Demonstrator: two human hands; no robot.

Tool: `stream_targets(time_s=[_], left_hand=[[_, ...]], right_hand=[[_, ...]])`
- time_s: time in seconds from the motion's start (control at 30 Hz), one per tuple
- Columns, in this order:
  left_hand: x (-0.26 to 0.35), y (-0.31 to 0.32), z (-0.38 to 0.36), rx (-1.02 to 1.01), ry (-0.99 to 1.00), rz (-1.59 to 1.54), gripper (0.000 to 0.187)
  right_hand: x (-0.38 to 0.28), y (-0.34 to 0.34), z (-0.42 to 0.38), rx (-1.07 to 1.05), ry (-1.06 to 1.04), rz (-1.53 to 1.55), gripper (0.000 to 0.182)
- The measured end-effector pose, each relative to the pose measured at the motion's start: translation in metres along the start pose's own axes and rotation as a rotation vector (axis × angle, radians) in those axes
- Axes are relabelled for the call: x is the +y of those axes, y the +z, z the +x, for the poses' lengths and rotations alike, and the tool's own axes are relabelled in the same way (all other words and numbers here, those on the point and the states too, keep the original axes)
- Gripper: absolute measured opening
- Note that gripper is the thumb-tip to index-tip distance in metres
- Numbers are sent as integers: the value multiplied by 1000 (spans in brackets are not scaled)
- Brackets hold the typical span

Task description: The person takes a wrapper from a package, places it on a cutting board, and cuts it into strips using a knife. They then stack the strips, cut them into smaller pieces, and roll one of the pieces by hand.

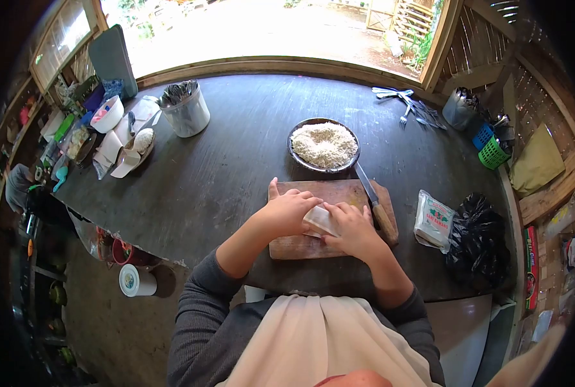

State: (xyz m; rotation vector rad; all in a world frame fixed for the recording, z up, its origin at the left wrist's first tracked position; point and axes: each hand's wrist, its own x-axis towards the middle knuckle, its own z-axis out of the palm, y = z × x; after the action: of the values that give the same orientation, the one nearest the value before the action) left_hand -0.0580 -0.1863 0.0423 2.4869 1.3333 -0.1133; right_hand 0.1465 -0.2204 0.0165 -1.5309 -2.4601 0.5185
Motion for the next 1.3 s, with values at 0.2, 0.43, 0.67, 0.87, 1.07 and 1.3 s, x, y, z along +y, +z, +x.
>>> stream_targets(time_s=[0.2, 0.43, 0.67, 0.87, 1.07, 1.3], left_hand=[[2, 1, -1, 15, -5, 11, 54], [2, 2, -3, 37, -2, 19, 32], [1, 1, -2, 4, -6, 14, 11], [0, 4, -2, -3, 1, 47, 11], [-1, 2, -5, 38, 34, 15, 11], [-7, 12, 2, 121, 30, -6, 13]], right_hand=[[0, 2, 0, -9, -31, 92, 61], [-1, 4, 1, -27, -54, 155, 51], [-2, 7, 1, -46, -51, 141, 41], [-2, 9, 0, -69, -70, 145, 24], [0, 7, 2, -49, -80, 172, 22], [8, 11, 5, 70, -93, 144, 25]])
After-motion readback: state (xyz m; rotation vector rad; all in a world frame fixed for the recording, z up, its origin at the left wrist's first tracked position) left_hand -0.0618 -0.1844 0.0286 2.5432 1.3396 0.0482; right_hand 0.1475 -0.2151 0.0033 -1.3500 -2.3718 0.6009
